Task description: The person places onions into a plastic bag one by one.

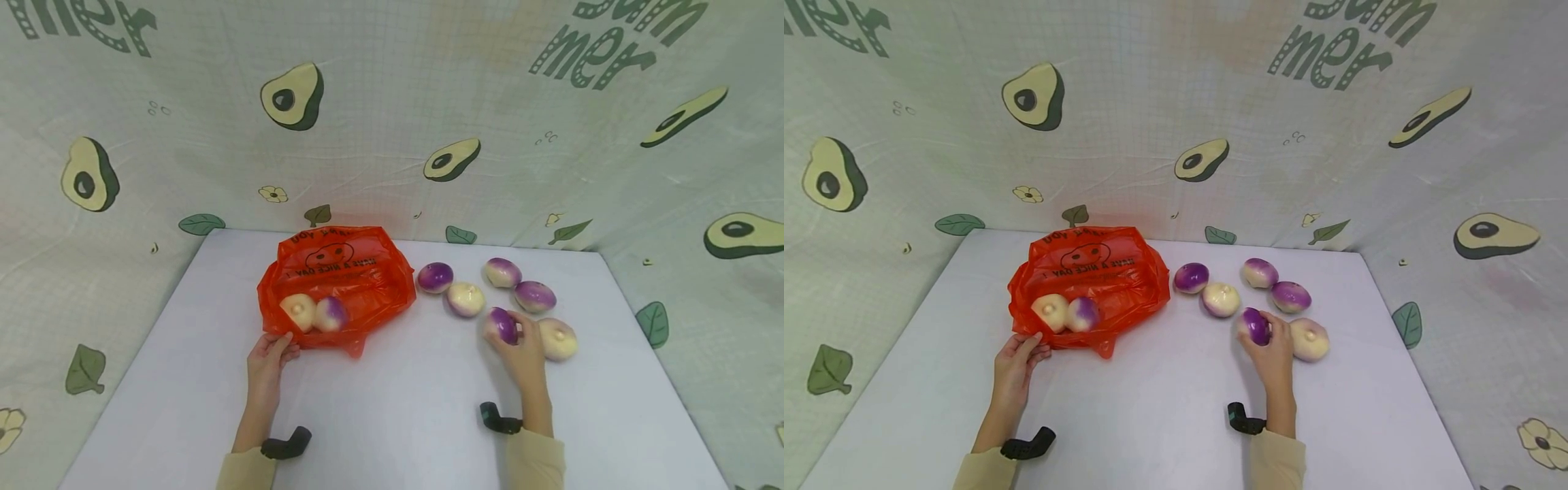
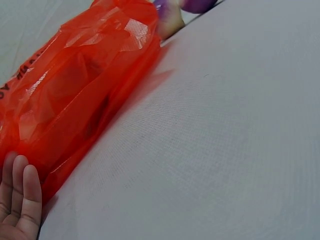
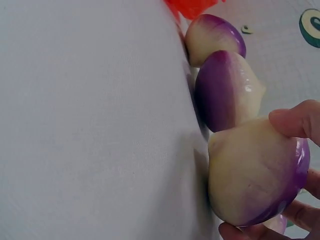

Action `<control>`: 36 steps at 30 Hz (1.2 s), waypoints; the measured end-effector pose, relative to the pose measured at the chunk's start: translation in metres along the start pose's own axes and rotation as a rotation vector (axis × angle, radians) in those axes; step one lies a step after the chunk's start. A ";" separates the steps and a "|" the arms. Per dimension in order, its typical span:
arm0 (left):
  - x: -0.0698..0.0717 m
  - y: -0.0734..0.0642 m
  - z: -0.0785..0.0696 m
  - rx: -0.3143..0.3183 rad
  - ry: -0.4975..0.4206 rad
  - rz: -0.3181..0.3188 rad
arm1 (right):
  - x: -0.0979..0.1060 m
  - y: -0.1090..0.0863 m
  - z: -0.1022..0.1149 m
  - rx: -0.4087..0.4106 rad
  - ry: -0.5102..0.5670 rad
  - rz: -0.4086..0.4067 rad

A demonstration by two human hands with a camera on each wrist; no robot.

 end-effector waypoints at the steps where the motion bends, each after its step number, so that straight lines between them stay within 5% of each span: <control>1: 0.000 0.000 0.001 0.003 0.007 -0.004 | 0.000 0.000 0.001 0.002 0.002 0.008; 12: 0.001 0.000 0.000 0.020 0.019 0.002 | -0.006 -0.006 0.010 0.025 -0.021 0.066; 23: 0.001 0.000 0.000 0.016 0.037 0.009 | -0.033 -0.017 0.027 0.018 0.025 0.155; 36: 0.000 -0.001 0.000 -0.012 -0.011 0.022 | -0.048 -0.022 0.046 0.087 0.122 0.138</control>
Point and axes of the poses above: each hand's wrist, its own y-axis towards the middle knuckle, its own x-axis out of the back of the hand, z = x × y, the point moved 2 cm from there along y, towards the middle knuckle, and after that the axes turned 2 degrees about z, right-handed, at the moved point
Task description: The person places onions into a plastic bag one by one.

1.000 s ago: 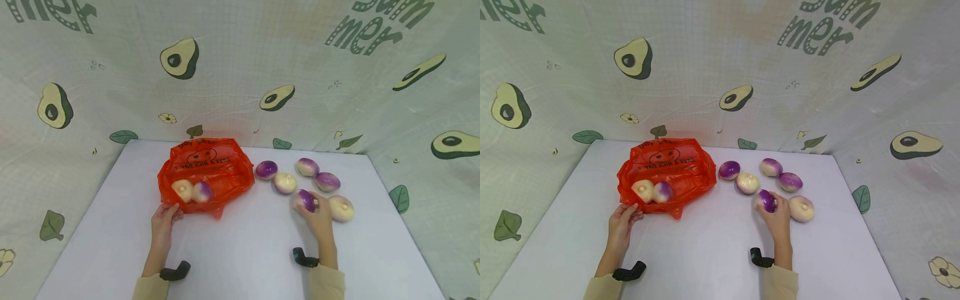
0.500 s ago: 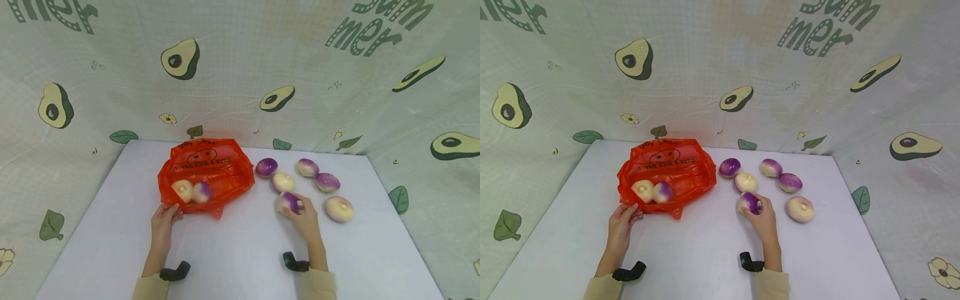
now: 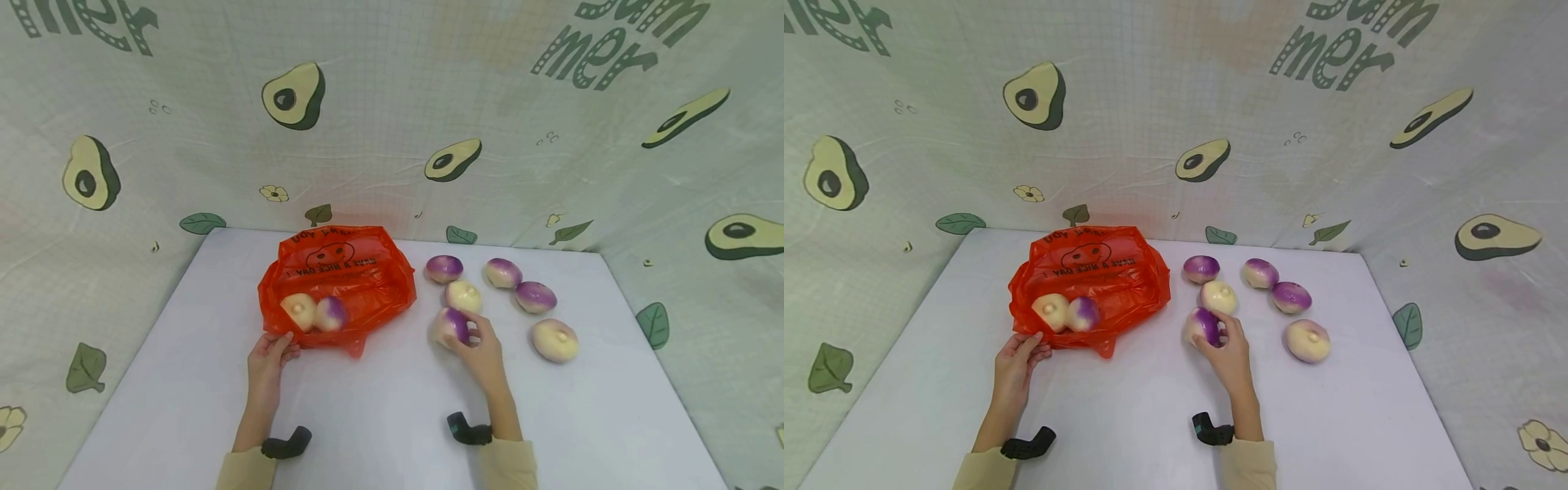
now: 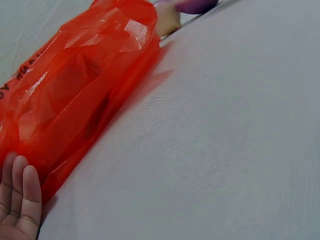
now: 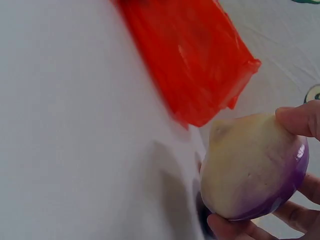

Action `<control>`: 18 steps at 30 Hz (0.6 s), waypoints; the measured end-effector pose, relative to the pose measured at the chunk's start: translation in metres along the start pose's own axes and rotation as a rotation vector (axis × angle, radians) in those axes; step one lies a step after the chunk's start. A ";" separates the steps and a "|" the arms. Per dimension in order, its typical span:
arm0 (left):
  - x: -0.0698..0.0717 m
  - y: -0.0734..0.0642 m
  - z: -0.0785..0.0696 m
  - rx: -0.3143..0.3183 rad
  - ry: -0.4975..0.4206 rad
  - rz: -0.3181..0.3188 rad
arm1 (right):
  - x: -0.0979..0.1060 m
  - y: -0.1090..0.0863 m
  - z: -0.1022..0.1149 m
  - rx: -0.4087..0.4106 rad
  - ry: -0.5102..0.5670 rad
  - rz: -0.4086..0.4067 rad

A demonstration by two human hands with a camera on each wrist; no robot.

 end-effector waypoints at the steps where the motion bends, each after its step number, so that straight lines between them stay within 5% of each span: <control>1: 0.000 0.000 0.000 -0.002 -0.001 0.000 | 0.000 0.000 0.003 0.011 0.000 -0.001; 18: 0.002 0.001 0.001 0.045 0.038 -0.014 | -0.015 0.019 0.078 0.132 0.128 0.100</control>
Point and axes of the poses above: each hand's wrist, its own y-axis towards the middle knuckle, its own x-axis out of the back of the hand, z = x × y, the point moved 2 cm from there along y, towards the middle knuckle, and after that the axes turned 2 degrees about z, right-handed, at the moved point
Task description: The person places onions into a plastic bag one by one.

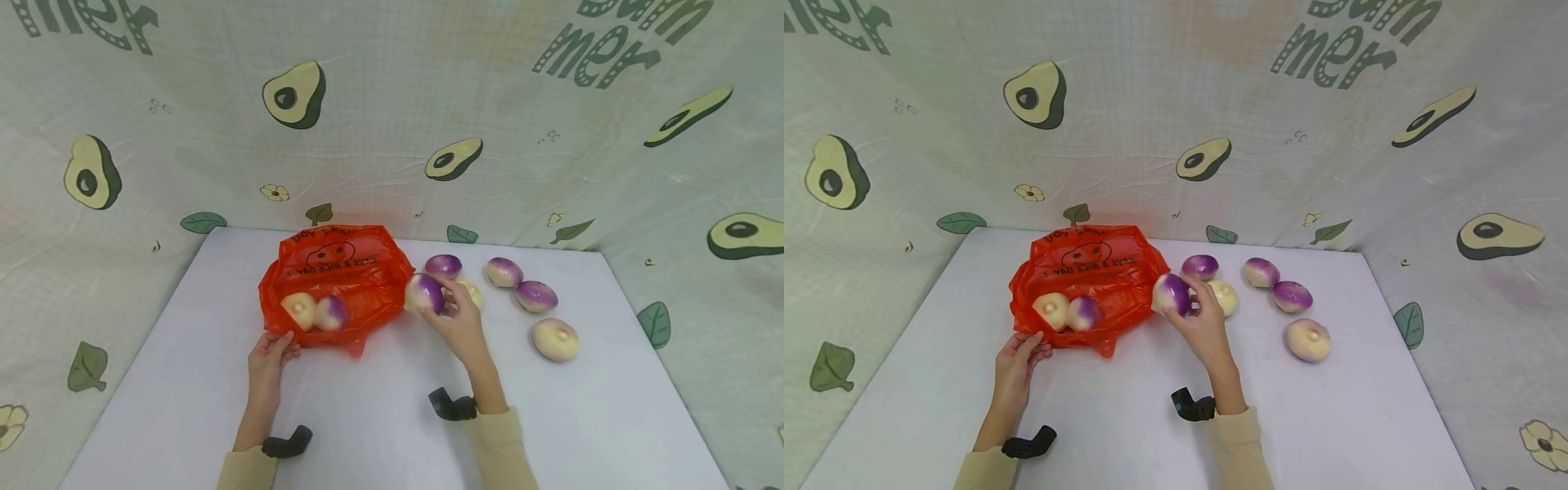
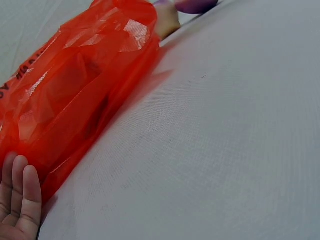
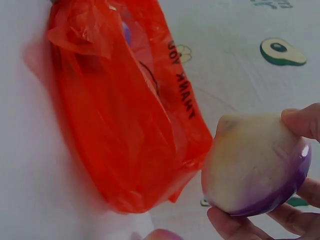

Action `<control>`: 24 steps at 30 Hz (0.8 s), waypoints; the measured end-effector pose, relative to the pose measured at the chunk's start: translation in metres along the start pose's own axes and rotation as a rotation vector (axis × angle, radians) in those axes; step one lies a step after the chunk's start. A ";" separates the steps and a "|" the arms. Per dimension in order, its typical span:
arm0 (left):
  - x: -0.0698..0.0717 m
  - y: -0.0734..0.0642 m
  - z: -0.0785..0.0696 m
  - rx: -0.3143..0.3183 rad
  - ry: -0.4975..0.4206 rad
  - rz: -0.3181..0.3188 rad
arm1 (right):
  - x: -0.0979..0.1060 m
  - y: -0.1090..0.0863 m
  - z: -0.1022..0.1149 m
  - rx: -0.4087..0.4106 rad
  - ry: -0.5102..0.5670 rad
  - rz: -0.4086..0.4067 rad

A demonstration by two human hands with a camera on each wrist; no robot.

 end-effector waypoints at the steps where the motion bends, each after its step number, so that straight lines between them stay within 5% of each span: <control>1: 0.000 0.000 0.000 0.001 0.003 0.000 | -0.002 0.002 0.003 0.000 -0.007 0.013; 24: -0.002 0.000 0.000 -0.011 0.003 -0.004 | -0.064 0.043 0.028 0.018 -0.205 0.162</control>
Point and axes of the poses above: each hand's wrist, its own y-axis towards the middle knuckle, its own x-axis out of the back of the hand, z = x × y, the point moved 2 cm from there along y, towards the middle knuckle, and after that the axes turned 2 degrees about z, right-handed, at the moved point
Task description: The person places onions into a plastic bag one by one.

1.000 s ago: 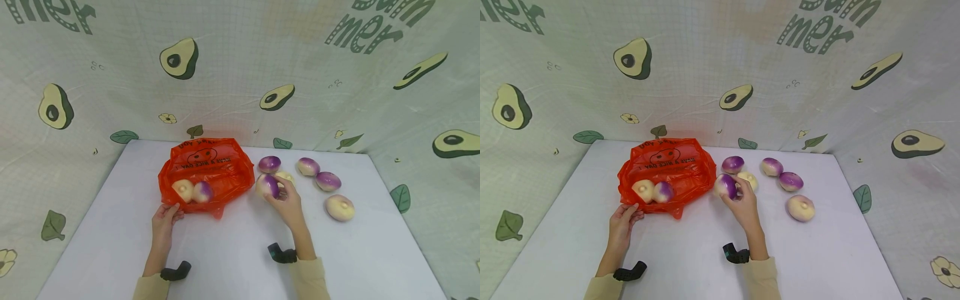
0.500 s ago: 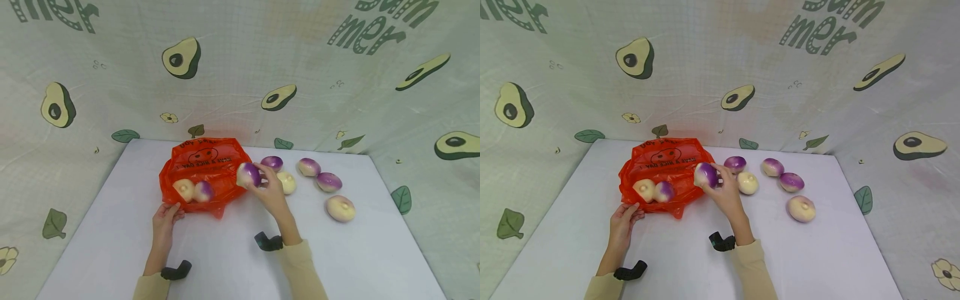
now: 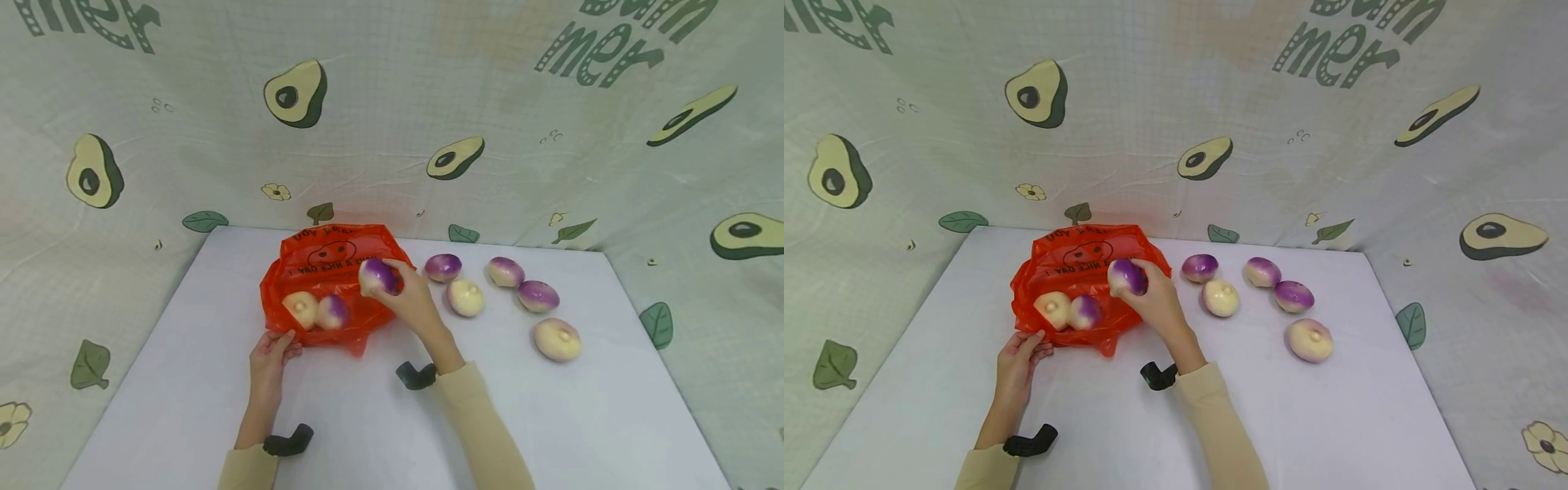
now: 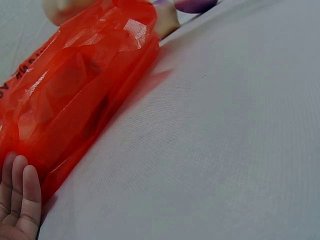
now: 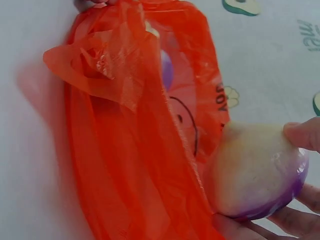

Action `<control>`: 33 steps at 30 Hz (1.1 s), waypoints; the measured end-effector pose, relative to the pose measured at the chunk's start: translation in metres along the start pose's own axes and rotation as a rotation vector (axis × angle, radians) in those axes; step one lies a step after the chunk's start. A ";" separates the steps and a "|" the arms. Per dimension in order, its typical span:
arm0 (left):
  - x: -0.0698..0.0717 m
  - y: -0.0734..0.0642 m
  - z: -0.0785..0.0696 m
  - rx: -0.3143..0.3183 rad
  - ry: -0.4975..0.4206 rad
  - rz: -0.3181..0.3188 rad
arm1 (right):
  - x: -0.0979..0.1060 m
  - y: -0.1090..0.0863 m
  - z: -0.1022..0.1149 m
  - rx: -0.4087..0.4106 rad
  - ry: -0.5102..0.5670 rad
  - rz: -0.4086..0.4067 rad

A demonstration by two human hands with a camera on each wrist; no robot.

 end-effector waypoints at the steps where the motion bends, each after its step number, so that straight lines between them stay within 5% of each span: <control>1: 0.000 0.000 0.000 0.002 0.005 0.002 | -0.002 0.002 0.000 0.001 -0.018 0.008; 10: 0.000 0.000 0.000 0.008 -0.011 -0.009 | -0.017 0.016 -0.001 0.039 -0.192 0.108; 22: 0.001 0.001 0.001 -0.006 -0.005 -0.008 | -0.032 0.024 -0.006 -0.015 -0.370 0.233; 33: 0.001 0.000 0.000 -0.023 -0.048 -0.002 | -0.036 0.024 -0.009 0.110 -0.511 0.138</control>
Point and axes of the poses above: each hand's wrist, its own y-axis towards the middle knuckle, its own x-axis out of the back of the hand, z = x × y, the point moved 2 cm from there along y, towards the middle knuckle, and after that the axes turned 2 degrees about z, right-handed, at the moved point
